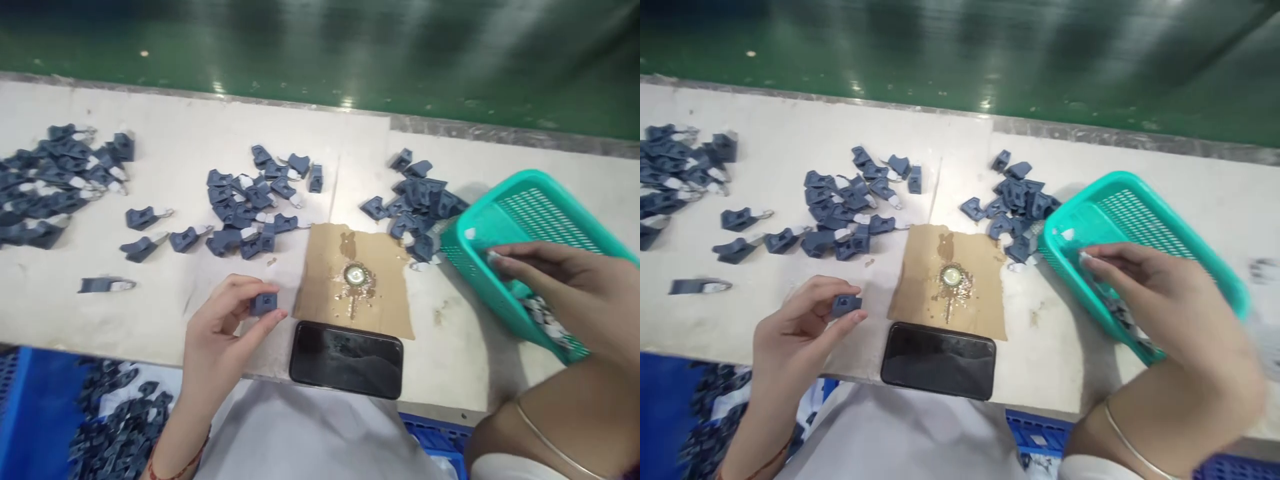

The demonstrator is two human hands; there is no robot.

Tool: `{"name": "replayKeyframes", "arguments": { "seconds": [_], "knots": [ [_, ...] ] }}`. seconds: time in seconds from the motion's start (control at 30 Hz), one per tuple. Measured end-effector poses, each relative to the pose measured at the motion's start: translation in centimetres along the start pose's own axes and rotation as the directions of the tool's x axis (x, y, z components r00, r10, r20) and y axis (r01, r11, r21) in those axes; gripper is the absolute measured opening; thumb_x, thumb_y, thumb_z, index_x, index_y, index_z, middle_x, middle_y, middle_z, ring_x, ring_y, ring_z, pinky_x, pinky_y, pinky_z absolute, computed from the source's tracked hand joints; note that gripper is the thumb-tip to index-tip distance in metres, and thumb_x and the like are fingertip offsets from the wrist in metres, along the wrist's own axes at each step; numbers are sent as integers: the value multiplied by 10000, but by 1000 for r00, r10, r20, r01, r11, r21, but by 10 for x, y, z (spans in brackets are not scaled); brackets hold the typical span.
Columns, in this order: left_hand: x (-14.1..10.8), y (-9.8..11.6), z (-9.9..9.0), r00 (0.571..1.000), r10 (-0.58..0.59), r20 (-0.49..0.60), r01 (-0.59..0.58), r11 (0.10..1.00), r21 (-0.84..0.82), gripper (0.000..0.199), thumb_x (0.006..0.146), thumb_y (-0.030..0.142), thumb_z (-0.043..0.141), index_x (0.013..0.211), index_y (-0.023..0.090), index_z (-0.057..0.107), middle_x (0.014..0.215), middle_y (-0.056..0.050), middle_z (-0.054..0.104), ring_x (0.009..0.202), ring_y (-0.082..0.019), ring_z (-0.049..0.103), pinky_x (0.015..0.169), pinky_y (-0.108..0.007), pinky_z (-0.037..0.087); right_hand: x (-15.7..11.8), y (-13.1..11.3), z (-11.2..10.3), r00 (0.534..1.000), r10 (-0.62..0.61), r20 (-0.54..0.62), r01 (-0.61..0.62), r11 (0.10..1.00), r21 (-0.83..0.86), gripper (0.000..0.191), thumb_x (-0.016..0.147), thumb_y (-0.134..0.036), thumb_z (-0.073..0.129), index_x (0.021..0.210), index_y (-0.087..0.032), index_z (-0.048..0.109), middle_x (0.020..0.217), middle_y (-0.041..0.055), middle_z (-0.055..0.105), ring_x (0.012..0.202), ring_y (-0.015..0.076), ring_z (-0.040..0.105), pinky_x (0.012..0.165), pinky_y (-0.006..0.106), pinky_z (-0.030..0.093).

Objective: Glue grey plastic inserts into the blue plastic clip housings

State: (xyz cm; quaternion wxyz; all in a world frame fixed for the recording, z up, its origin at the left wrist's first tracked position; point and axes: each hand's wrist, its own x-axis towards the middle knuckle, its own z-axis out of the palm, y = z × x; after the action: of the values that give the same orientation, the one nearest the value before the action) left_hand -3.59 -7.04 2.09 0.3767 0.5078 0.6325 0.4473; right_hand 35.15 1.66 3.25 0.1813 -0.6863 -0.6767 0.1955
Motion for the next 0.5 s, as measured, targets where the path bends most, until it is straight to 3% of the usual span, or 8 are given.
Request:
{"name": "replayKeyframes", "arguments": {
  "seconds": [0.07, 0.13, 0.2, 0.3, 0.37, 0.5],
  "knots": [
    [2, 2, 8, 993, -118, 25, 120, 987, -105, 101, 830, 224, 819, 929, 237, 804, 1011, -52, 722, 928, -202, 732, 787, -268, 655, -2, -16, -4, 974, 218, -61, -203, 961, 190, 27, 815, -224, 835, 816, -242, 814, 716, 65, 776, 561, 165, 689, 457, 284, 458],
    [2, 6, 14, 975, -213, 58, 220, 959, -181, 107, 818, 260, 834, 921, 240, 815, 1093, -68, 748, 1042, -241, 743, 888, -296, 665, -4, -26, -4, 959, 261, -113, -183, 870, 459, 27, 858, -210, 793, 853, -235, 802, 784, 88, 773, 673, 183, 713, 559, 311, 526],
    [2, 11, 19, 954, -281, 107, 297, 936, -187, 119, 823, 286, 835, 938, 257, 826, 1131, -68, 780, 1078, -242, 753, 937, -280, 652, -6, -29, -2, 972, 192, -133, -67, 774, 629, 39, 888, -252, 779, 911, -248, 809, 788, 87, 749, 705, 184, 703, 628, 335, 555],
    [3, 18, 24, 921, -349, 171, 377, 909, -179, 136, 876, 351, 786, 978, 277, 837, 1082, -66, 814, 996, -234, 784, 923, -290, 660, -8, -31, 1, 991, 62, -115, 39, 698, 715, 115, 927, -356, 748, 1000, -286, 802, 809, 76, 731, 694, 185, 691, 642, 358, 565],
    [5, 21, 26, 909, -366, 200, 401, 898, -180, 167, 901, 403, 752, 972, 282, 843, 1032, -64, 821, 952, -232, 790, 875, -291, 674, -9, -36, 5, 997, 14, -72, 46, 647, 761, 155, 928, -424, 743, 1014, -301, 784, 816, 65, 732, 672, 185, 686, 606, 353, 557],
    [9, 20, 31, 895, -372, 247, 421, 888, -187, 204, 879, 448, 768, 963, 280, 848, 1043, -65, 824, 897, -212, 781, 773, -242, 672, -9, -58, 18, 996, -17, 85, -68, 458, 886, 193, 857, -464, 817, 955, -305, 767, 728, 22, 717, 609, 162, 648, 516, 290, 500]
  ]
}}
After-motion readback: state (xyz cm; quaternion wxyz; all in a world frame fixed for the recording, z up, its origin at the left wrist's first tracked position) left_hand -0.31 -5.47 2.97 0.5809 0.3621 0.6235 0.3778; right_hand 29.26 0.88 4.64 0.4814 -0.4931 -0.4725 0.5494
